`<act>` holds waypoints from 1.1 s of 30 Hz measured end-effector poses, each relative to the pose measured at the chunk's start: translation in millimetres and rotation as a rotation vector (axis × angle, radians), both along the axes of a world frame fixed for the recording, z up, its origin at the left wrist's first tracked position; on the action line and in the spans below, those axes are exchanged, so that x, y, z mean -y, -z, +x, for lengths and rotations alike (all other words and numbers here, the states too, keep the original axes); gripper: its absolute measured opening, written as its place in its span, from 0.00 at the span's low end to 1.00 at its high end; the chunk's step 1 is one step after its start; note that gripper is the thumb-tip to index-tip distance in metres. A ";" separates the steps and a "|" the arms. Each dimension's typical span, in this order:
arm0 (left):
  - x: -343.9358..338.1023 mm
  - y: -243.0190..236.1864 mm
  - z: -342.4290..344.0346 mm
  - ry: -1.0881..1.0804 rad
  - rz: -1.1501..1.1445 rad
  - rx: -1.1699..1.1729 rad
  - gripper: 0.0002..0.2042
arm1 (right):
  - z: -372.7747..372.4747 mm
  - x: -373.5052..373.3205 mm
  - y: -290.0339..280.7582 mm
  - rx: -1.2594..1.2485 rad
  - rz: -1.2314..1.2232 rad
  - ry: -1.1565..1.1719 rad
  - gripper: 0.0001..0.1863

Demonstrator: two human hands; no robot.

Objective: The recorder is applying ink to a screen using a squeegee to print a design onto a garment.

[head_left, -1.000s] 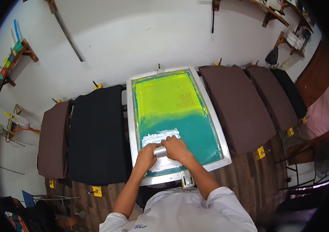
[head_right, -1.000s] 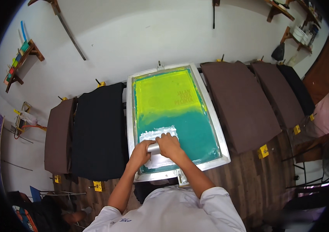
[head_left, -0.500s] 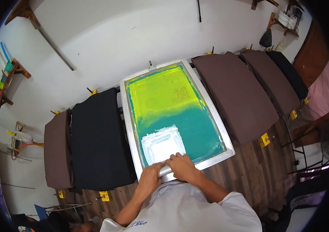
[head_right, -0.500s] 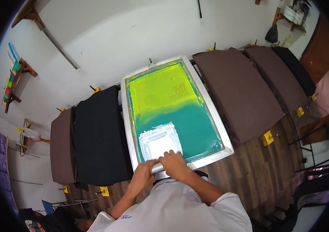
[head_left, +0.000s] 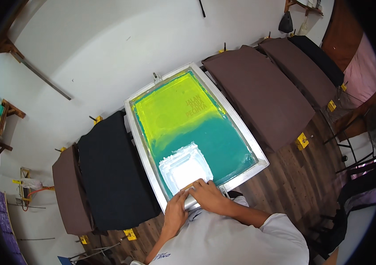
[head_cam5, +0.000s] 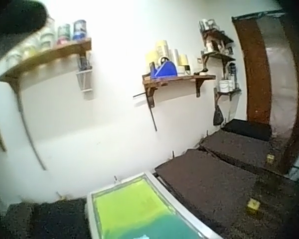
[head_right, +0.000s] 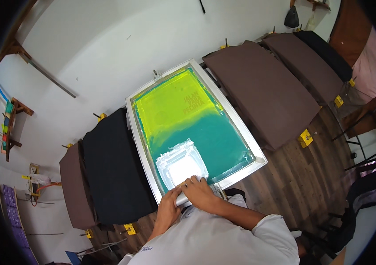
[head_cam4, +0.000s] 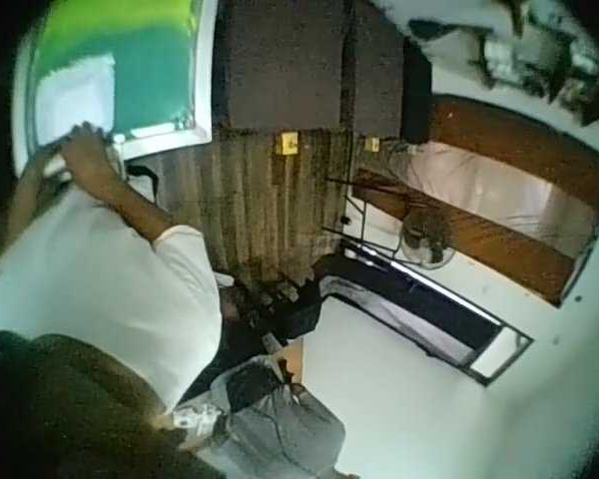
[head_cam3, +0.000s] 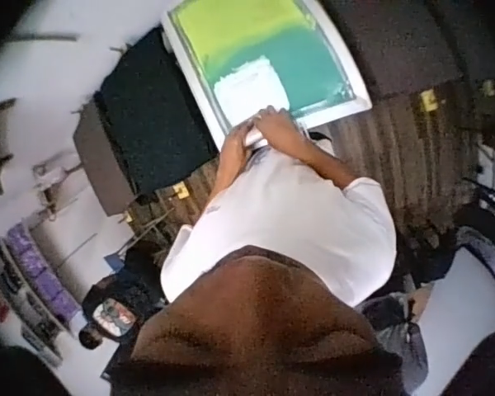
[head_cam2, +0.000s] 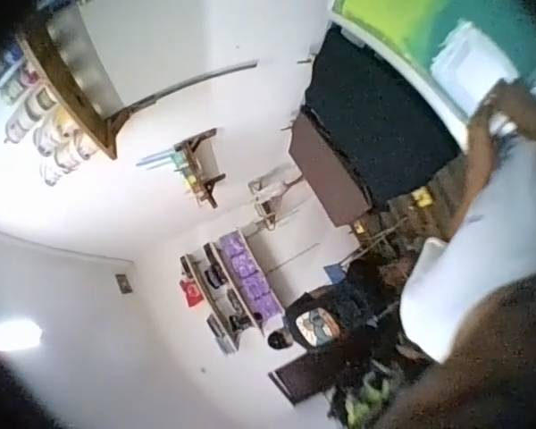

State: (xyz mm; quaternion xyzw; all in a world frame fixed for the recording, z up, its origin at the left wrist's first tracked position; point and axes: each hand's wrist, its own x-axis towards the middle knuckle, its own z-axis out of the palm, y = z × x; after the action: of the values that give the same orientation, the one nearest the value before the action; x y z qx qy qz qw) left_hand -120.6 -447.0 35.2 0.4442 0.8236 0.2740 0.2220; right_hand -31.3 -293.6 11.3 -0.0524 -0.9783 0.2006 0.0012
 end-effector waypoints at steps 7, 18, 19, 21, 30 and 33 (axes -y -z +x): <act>-23.8 12.2 -37.0 -0.043 0.189 -0.139 0.31 | -37.6 -16.4 -5.9 -0.129 0.128 0.070 0.16; -11.7 13.4 -19.9 -0.059 0.133 -0.052 0.31 | -19.1 -6.4 3.7 -0.086 0.065 0.059 0.22; -15.2 10.4 -23.0 -0.062 0.166 -0.095 0.30 | -24.2 -8.6 0.6 -0.100 0.082 0.073 0.21; -17.8 22.4 -29.2 -0.062 0.190 -0.160 0.31 | -32.7 -10.9 -0.2 -0.140 0.117 0.096 0.21; -10.5 14.1 -13.6 -0.062 0.129 -0.065 0.34 | -17.9 -8.3 1.4 -0.054 0.062 0.044 0.23; -14.6 20.9 -20.4 -0.102 0.160 -0.168 0.34 | -27.2 -8.2 1.5 -0.122 0.080 0.075 0.23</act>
State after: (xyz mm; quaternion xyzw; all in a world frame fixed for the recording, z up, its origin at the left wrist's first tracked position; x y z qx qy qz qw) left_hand -141.0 -432.4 14.2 0.4395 0.8362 0.3117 0.1017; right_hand -58.5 -285.4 9.8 -0.0766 -0.9809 0.1640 0.0706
